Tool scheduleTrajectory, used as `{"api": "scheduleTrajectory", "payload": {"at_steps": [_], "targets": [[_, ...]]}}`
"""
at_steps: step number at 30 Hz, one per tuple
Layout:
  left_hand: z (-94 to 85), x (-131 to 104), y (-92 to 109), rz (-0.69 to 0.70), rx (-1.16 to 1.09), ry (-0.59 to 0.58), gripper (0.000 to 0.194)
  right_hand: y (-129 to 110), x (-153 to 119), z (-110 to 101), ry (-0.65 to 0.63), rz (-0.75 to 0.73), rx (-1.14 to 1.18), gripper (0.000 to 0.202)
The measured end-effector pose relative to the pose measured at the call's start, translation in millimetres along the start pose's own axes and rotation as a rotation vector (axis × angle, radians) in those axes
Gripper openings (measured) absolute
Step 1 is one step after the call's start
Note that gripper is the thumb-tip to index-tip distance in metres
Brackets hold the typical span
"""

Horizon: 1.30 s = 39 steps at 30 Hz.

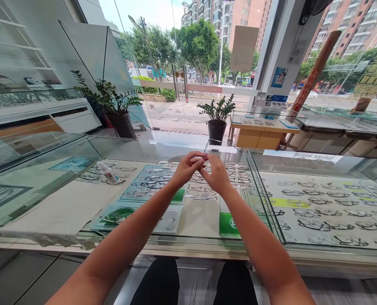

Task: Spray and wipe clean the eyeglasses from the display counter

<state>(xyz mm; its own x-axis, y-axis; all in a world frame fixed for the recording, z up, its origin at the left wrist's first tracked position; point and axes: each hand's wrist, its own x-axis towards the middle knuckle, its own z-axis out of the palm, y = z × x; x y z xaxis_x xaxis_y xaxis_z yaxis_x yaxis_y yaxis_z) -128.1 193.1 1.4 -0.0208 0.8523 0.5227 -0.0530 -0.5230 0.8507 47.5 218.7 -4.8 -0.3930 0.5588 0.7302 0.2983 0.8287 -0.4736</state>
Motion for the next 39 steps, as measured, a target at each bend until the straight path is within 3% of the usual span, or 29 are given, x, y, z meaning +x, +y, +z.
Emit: {"api": "scheduleTrajectory", "payload": {"at_steps": [8, 11, 12, 13, 15, 18, 20, 23, 27, 30, 33, 36, 39], "targets": [[1.5, -2.1, 3.0, -0.121, -0.074, -0.004, 0.063, -6.4, -5.9, -3.6, 0.044, 0.001, -0.031, 0.039], [2.2, -2.5, 4.4, -0.091, 0.049, -0.049, 0.05, -6.0, -6.3, -5.3, 0.059, -0.016, -0.046, 0.038], [0.7, -1.7, 5.6, -0.039, 0.144, -0.016, 0.044, -5.3, -6.4, -5.9, 0.062, -0.016, -0.053, 0.039], [-2.4, -0.2, 7.2, 0.031, 0.258, 0.062, 0.04, -4.3, -6.5, -6.5, 0.065, -0.012, -0.059, 0.04], [-14.2, 5.0, 12.0, 0.183, 0.461, 0.339, 0.038, -1.4, -6.8, -7.6, 0.067, 0.009, -0.066, 0.044], [-44.7, 11.9, 22.5, 0.271, 0.481, 0.794, 0.053, 4.6, -7.2, -8.9, 0.07, 0.054, -0.08, 0.049], [-69.0, 9.7, 30.9, 0.247, 0.384, 0.981, 0.065, 9.3, -7.1, -9.4, 0.071, 0.068, -0.095, 0.052], [-104.2, -8.5, 43.1, 0.169, 0.353, 1.164, 0.075, 16.4, -6.4, -9.4, 0.075, 0.072, -0.11, 0.054], [-146.5, -43.1, 53.9, -0.067, 0.664, 1.425, 0.081, 22.0, -4.9, -9.4, 0.086, 0.081, -0.11, 0.054], [-174.3, -62.5, 53.9, -0.307, 0.825, 1.427, 0.088, 21.6, -3.2, -10.2, 0.096, 0.087, -0.103, 0.053], [-192.6, -75.0, 50.3, -0.467, 0.819, 1.298, 0.063, 19.7, -1.8, -11.2, 0.096, 0.105, -0.107, 0.054], [-195.6, -75.3, 49.9, -0.457, 0.76, 1.234, 0.026, 19.5, -0.3, -10.8, 0.105, 0.118, -0.089, 0.054], [-179.1, -54.6, 52.3, -0.32, 0.712, 1.121, 0.014, 22.6, 2.3, -8.9, 0.119, 0.154, 0.044, 0.052]]}}
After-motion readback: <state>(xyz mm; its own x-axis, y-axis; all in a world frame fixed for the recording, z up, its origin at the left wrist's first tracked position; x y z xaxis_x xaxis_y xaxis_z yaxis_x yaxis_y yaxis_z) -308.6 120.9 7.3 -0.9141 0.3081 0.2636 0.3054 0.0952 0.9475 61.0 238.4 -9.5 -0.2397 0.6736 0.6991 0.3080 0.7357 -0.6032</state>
